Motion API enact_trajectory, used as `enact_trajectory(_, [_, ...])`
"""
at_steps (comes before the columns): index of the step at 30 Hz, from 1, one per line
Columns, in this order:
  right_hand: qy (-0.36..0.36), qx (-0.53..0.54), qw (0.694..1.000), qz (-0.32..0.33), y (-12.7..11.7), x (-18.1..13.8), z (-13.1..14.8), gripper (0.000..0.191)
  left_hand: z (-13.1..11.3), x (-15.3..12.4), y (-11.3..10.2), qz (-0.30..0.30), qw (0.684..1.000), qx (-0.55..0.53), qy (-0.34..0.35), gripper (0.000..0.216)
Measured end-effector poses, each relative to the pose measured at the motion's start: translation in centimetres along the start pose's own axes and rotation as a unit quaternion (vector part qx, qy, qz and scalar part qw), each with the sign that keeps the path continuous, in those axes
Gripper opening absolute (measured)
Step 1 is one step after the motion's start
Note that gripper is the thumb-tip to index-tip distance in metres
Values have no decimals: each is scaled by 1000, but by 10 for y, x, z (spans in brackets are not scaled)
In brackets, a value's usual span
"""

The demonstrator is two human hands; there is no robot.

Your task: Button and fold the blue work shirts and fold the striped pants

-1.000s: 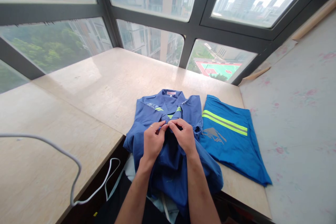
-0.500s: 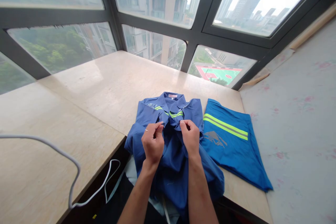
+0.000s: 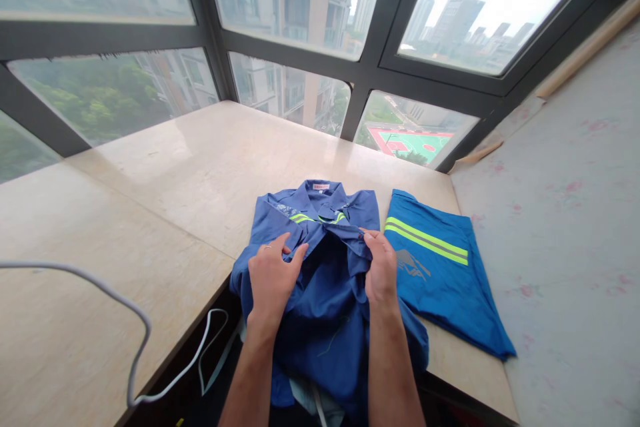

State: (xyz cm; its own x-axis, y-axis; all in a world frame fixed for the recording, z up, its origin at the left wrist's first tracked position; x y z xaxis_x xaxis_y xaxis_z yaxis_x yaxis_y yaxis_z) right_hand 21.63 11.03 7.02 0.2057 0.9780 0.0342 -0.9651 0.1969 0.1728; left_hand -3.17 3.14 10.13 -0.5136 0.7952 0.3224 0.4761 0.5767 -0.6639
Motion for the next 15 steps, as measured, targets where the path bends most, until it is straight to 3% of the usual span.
enact_trajectory(5, [-7, 16, 994, 106, 24, -11, 15, 16, -39, -4, 18, -4, 990, -51, 134, 50])
enact_trajectory(10, [9, 55, 982, 179, 39, -26, 27, 15, -47, 7, 40, -3, 983, -103, 151, 39])
enact_trajectory(13, [17, 80, 984, 156, 32, -22, 28, 18, -48, 15, 39, -6, 983, -118, 141, 27])
enact_trajectory(15, [17, 107, 991, 81, 15, -12, 22, 18, -51, 16, 32, -11, 982, -121, 146, 23])
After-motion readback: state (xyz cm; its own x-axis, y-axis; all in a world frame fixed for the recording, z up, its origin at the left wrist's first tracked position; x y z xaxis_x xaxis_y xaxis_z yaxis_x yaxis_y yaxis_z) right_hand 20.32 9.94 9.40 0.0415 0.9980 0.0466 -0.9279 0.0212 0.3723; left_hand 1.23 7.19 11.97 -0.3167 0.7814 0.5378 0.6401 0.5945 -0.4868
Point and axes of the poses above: each hand's wrist, its own x-axis towards the middle knuckle, its own y-axis out of the palm, z = x × y, the point moved 10 cm from there along x, towards the middle knuckle, and after that the axes turned 3 degrees about -y, right-handed, at the moved point
